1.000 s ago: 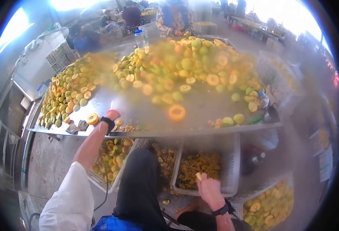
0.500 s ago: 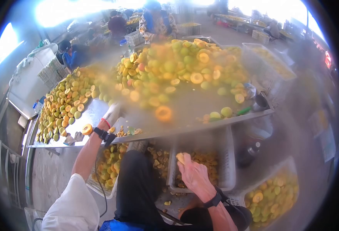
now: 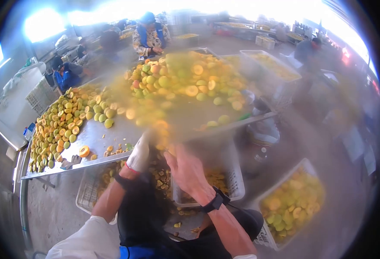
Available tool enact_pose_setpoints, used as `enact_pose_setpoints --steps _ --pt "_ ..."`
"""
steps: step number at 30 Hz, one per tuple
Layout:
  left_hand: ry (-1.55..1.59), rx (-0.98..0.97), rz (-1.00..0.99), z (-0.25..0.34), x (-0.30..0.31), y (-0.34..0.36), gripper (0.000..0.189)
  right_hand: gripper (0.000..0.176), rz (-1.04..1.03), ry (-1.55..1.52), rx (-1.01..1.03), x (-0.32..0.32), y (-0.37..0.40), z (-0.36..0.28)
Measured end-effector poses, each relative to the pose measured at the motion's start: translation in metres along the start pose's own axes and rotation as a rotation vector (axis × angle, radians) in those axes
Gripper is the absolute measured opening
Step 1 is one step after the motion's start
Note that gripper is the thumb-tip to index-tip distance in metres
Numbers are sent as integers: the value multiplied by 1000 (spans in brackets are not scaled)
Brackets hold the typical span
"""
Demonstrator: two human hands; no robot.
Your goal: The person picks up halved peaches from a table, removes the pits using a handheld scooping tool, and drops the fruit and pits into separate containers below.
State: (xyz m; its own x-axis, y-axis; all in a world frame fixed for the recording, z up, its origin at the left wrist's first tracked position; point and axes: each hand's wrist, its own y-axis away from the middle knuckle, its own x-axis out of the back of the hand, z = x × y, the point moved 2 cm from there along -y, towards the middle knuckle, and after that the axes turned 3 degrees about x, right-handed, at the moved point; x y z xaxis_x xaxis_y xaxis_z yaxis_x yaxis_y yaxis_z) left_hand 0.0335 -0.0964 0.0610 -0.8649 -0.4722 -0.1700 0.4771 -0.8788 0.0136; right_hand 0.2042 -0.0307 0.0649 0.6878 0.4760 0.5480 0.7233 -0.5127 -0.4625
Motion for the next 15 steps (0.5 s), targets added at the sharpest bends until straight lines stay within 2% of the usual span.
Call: enact_pose_setpoints --steps 3,6,7,12,15 --pt "-27 -31 63 -20 -17 -8 56 25 43 72 -9 0 3 13" --pt "-50 -193 -37 -19 -34 -9 55 25 45 73 -66 -5 4 27" --pt "6 -191 37 -19 -44 -9 55 24 40 34 -82 -7 4 31" --pt "43 -242 130 -33 -48 -13 56 26 18 -175 -132 -21 3 35" --pt "85 -188 165 -34 -41 -18 59 32 55 -382 -42 -26 -4 34"
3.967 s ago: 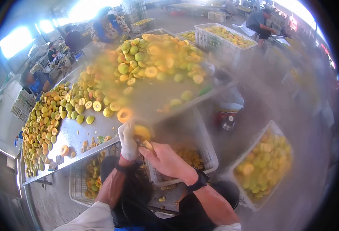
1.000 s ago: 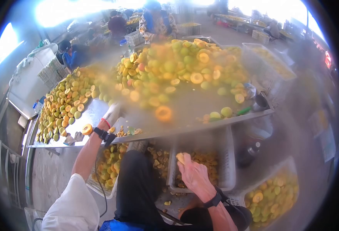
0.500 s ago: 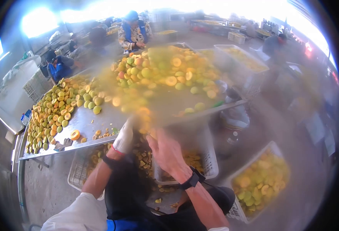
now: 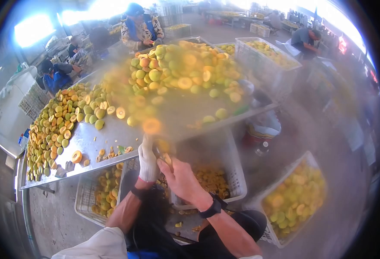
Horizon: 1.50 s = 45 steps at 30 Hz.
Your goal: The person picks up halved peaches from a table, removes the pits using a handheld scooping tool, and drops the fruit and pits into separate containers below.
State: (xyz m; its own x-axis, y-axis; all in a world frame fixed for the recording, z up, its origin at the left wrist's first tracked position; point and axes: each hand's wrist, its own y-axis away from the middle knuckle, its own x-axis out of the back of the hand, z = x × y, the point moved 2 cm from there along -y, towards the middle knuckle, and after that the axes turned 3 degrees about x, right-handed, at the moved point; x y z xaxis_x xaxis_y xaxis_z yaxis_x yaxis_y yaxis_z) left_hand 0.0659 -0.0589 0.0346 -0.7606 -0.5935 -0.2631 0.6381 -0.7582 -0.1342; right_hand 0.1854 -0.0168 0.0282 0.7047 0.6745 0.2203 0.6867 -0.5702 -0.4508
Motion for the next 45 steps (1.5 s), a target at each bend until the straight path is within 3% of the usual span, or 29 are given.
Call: enact_pose_setpoints --steps 3,6,9,12,15,18,21,27,28,31,36,40,42,44,45 --pt "-29 32 31 6 2 3 61 38 -266 -266 -579 7 0 -7" --pt "-8 14 63 7 0 6 61 41 -54 -36 -131 -6 3 -4" --pt "-29 -15 50 4 2 11 59 44 5 -35 -8 -12 3 2" --pt "-97 -65 52 6 3 17 57 50 -233 -441 -621 0 11 -16" --pt "-131 -97 85 4 -1 19 57 49 -251 -530 -675 5 13 -25" --pt "-98 -39 93 8 -5 19 59 54 -238 -419 -644 6 13 -17" --pt "-37 44 110 4 -8 16 63 47 -152 30 -186 5 13 4" --pt "218 195 -40 -12 -3 7 45 42 -238 54 -328 10 13 6" --pt "263 231 -74 -18 2 5 44 42 -231 114 -278 9 14 9" --pt "533 367 48 -40 -2 2 63 41 -203 252 -191 2 18 13" --pt "658 364 -69 -50 -4 1 60 52 -78 448 -212 8 11 -3" --pt "689 435 -62 -49 -12 7 63 47 -96 739 -225 16 5 -17" --pt "923 456 -197 -52 -13 7 64 39 -74 837 -169 14 4 -14" --pt "659 422 -31 -52 -12 6 63 39 -69 778 -105 18 -2 -15" --pt "707 424 -49 -54 -10 5 63 39 -67 748 -74 21 -3 -16"
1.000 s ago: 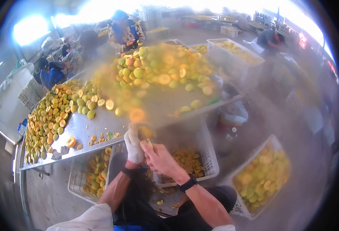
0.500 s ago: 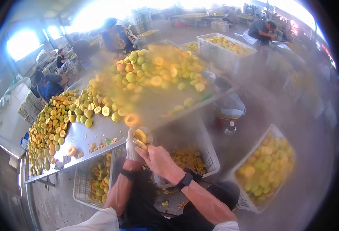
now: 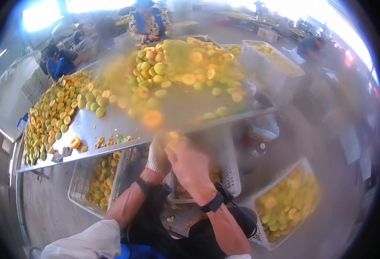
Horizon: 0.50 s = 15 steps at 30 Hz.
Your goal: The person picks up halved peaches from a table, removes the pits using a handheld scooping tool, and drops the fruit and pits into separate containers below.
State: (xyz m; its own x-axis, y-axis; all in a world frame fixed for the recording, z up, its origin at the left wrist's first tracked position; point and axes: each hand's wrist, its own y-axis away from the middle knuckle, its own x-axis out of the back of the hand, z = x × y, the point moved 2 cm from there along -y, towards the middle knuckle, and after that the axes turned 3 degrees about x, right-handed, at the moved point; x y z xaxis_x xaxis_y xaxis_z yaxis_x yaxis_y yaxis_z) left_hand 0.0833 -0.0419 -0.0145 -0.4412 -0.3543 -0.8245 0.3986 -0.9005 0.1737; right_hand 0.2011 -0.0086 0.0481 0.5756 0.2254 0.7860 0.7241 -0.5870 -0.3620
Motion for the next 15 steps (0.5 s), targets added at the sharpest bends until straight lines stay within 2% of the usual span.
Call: enact_pose_setpoints --steps 2,3,5,7,9,11,13,15 --pt "89 13 -60 0 5 -2 63 39 -17 -9 73 6 1 -1" --pt "-6 -39 -34 2 -2 3 63 39 -16 -21 97 7 1 -1" --pt "86 63 -111 -3 3 -4 62 38 -20 -22 136 13 2 -6" --pt "151 129 -146 -4 7 -7 60 36 -50 20 33 17 2 -10" --pt "188 185 -156 -7 10 -8 56 33 -12 44 45 13 6 -15" --pt "162 131 -84 12 0 4 53 28 112 38 156 15 11 -21" --pt "144 36 -98 39 -5 19 51 25 202 -28 247 21 16 -25" --pt "60 -54 -231 66 10 31 49 22 239 -65 299 23 20 -27"
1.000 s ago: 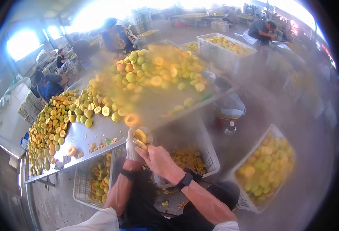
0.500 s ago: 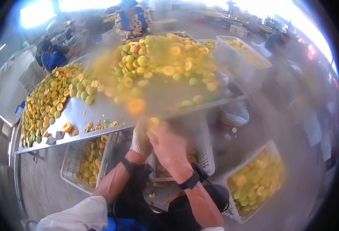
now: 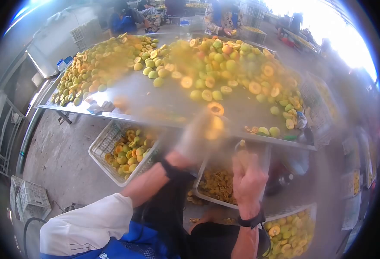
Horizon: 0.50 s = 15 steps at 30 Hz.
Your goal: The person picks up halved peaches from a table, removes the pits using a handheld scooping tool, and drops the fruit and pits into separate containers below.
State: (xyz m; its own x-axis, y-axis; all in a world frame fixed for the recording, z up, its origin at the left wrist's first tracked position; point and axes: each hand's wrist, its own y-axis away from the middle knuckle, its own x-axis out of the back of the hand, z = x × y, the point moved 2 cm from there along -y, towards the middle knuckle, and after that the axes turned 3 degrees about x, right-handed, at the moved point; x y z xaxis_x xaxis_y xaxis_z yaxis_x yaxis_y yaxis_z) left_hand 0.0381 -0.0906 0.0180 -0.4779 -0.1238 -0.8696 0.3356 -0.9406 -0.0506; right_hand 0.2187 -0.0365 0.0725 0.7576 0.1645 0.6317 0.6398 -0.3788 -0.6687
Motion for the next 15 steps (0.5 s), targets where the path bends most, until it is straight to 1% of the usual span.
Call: enact_pose_setpoints --steps 1,3,5,7,8,9,10,11,12,13,15 --pt "-110 -69 -11 21 3 17 47 22 -3 15 2 3 2 2" --pt "-574 -259 132 67 -2 59 44 23 19 35 20 3 7 13" --pt "-1019 -466 323 109 -9 104 41 23 25 34 -3 2 12 23" --pt "-1429 -664 568 140 -14 146 38 24 17 6 -59 1 14 31" --pt "-1567 -726 661 151 -11 160 37 26 30 7 -70 2 13 33" --pt "-1692 -782 760 160 -5 170 36 23 -3 13 -120 2 14 37" --pt "-1774 -813 841 166 6 173 34 21 -37 19 -170 2 14 42" --pt "-1767 -796 861 169 22 168 33 20 -79 20 -220 1 15 45" --pt "-1732 -786 863 171 42 159 32 26 -129 50 -286 0 13 44" --pt "-1664 -769 853 175 65 145 30 26 -135 31 -293 -3 11 45" --pt "-1848 -662 797 179 94 103 27 28 -150 -9 -306 -10 9 48"
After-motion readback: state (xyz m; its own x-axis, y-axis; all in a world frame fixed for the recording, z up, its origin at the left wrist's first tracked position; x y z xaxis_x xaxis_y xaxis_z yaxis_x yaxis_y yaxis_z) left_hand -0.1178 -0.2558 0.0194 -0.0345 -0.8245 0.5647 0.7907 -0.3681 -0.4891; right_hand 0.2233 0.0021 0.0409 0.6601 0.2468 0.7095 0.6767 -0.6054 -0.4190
